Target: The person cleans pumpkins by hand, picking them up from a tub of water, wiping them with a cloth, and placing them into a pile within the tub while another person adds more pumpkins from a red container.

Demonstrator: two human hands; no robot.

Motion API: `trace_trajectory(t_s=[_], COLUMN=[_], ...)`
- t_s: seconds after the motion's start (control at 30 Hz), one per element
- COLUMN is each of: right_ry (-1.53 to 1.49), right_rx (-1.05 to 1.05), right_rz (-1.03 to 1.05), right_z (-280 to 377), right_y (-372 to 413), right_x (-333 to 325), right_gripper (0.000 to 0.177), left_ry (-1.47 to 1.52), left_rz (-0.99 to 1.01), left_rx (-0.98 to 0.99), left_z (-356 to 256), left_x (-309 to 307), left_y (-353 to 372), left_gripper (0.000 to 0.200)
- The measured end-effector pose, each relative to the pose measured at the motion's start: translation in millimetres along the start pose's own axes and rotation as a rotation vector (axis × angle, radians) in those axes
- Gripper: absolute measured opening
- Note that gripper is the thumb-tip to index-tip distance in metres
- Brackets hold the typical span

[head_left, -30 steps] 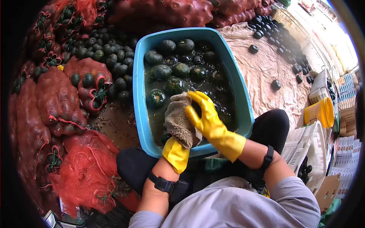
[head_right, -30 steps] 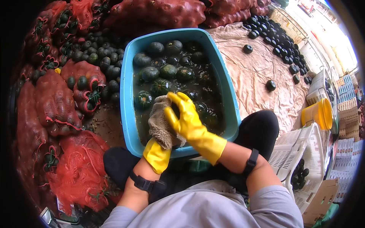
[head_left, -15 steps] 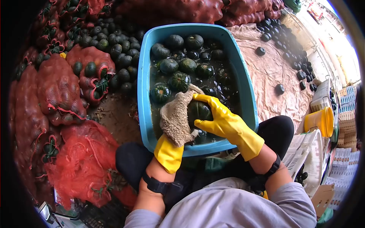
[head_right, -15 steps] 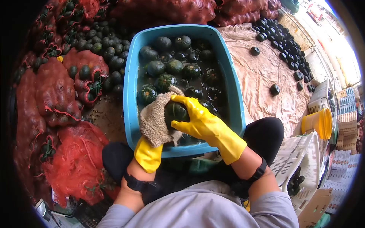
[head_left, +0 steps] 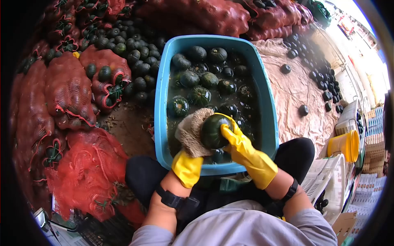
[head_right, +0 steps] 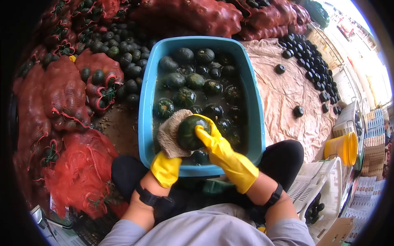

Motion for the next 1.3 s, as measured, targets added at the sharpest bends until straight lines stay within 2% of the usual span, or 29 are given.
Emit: trace_trajectory(t_s=[0.07, 0.1, 0.13, 0.17, 0.23, 0.27, 0.3, 0.37, 0.4, 0.43, 0.47, 0.5, 0.57, 0.63, 0.67, 0.7, 0.77, 0.8, 0.83, 0.87, 0.93, 1.0, 1.07, 1.13, 1.17, 1.23, 1.3], right_ry=[0.308, 0.18, 0.048, 0.705, 1.089, 1.274, 1.025, 0.524, 0.311, 0.195, 0.075, -0.177, 0.443, 0.8, 0.669, 0.64, 0.466, 0.307, 0.301, 0.353, -0.061, -0.336, -0.543, -0.598, -0.578, -0.408, -0.164], right_rx=[-0.425, -0.343, -0.264, -0.319, -0.513, -0.41, -0.299, -0.095, -0.07, -0.03, 0.0, 0.111, -0.176, -0.563, -0.516, -0.552, -0.295, -0.21, -0.276, -0.441, -0.659, -0.895, -1.046, -1.09, -1.074, -0.924, -0.668], right_rz=[-0.224, -0.223, -0.232, -0.232, -0.054, -0.003, 0.033, 0.093, 0.069, -0.026, -0.125, -0.261, -0.167, -0.157, -0.088, -0.039, 0.092, 0.023, -0.065, -0.208, -0.401, -0.594, -0.751, -0.786, -0.77, -0.569, -0.239], right_z=[-54.1, -44.1, -33.1, -17.7, 13.9, 32.8, 30.6, 26.8, 17.4, -1.9, -21.3, -33.8, -38.0, -28.3, -10.6, -1.2, 34.9, 47.7, 64.9, 77.4, 90.1, 104.7, 110.5, 105.4, 104.1, 90.7, 61.0], right_y=[-29.9, -29.6, -29.0, -35.3, -8.9, 3.4, 4.7, 3.8, 3.9, -7.3, -18.4, -22.7, -37.5, -27.5, -12.5, -4.4, 26.5, 48.5, 73.5, 97.0, 140.8, 186.9, 217.3, 225.7, 220.4, 182.0, 125.2], right_x=[-25.9, -20.1, -13.3, -25.0, -14.1, 2.3, 0.8, -3.2, -2.6, -11.2, -19.7, -19.3, -31.7, -22.2, -4.7, -3.3, -12.0, -14.1, -20.6, -37.8, -107.3, -200.2, -271.4, -304.9, -308.3, -279.4, -232.0], right_gripper=[0.057, 0.056, 0.056, 0.063, 0.072, 0.073, 0.072, 0.07, 0.064, 0.065, 0.067, 0.067, 0.07, 0.079, 0.087, 0.086, 0.078, 0.069, 0.07, 0.064, 0.058, 0.056, 0.055, 0.054, 0.054, 0.053, 0.053], left_ry=[-0.038, -0.065, -0.025, 0.015, -0.014, 0.028, 0.228, 0.149, 0.123, 0.099, 0.003, -0.1, -0.108, -0.117, -0.149, -0.072, 0.223, 0.364, 0.667, 0.966, 0.997, 0.129, -0.52, -0.627, -0.513, -0.279, -0.254], left_rz=[-0.196, -0.193, -0.165, -0.135, -0.042, -0.056, 0.049, 0.09, -0.02, -0.132, -0.236, -0.051, -0.074, -0.002, 0.138, 0.036, 0.09, 0.108, 0.13, 0.142, 0.247, 0.152, 0.309, 0.669, 0.557, 0.347, 0.356], left_rx=[0.054, -0.065, -0.039, -0.015, 0.101, 0.173, 0.108, -0.168, -0.086, 0.001, 0.01, -0.178, -0.158, 0.003, 0.027, 0.11, -0.068, -0.143, -0.19, -0.252, -0.178, 0.191, 0.387, 0.291, 0.358, 0.488, 0.554], left_z=[-9.7, -13.8, -13.3, -12.8, -18.5, -0.5, -4.8, 1.9, 6.4, 9.1, 6.0, -11.7, -1.9, 12.2, -2.3, -6.4, 4.0, 9.1, 6.3, 3.6, -16.9, -49.2, -71.2, -90.1, -84.8, -62.8, -68.8], left_x=[18.1, 24.3, 21.3, 18.3, -3.1, -2.0, -15.2, -11.5, -3.3, 8.6, 19.3, 18.0, 29.7, 25.5, 7.1, 5.0, 19.6, 28.5, 37.2, 45.9, 33.8, 11.8, 1.7, 2.1, 8.2, 23.6, 25.6], left_y=[2.8, 4.7, 2.1, -0.6, -7.7, -7.5, -11.6, -3.2, 3.9, 7.2, 3.1, -2.2, -4.9, -9.5, -12.8, -11.8, -5.5, -5.0, -9.1, -12.5, -27.0, -36.2, -51.4, -58.3, -55.1, -44.3, -43.3], left_gripper=[0.085, 0.085, 0.079, 0.074, 0.067, 0.072, 0.078, 0.085, 0.088, 0.091, 0.079, 0.073, 0.063, 0.053, 0.045, 0.038, 0.039, 0.04, 0.043, 0.047, 0.06, 0.051, 0.037, 0.039, 0.038, 0.036, 0.038])
Point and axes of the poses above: each hand's wrist, its own y-axis away from the middle knuckle, its own x-axis out of the palm, z = x × y, the point moved 1 cm from there along -y, towards the middle knuckle, and after that the axes turned 2 degrees about x, right-handed, at the moved point
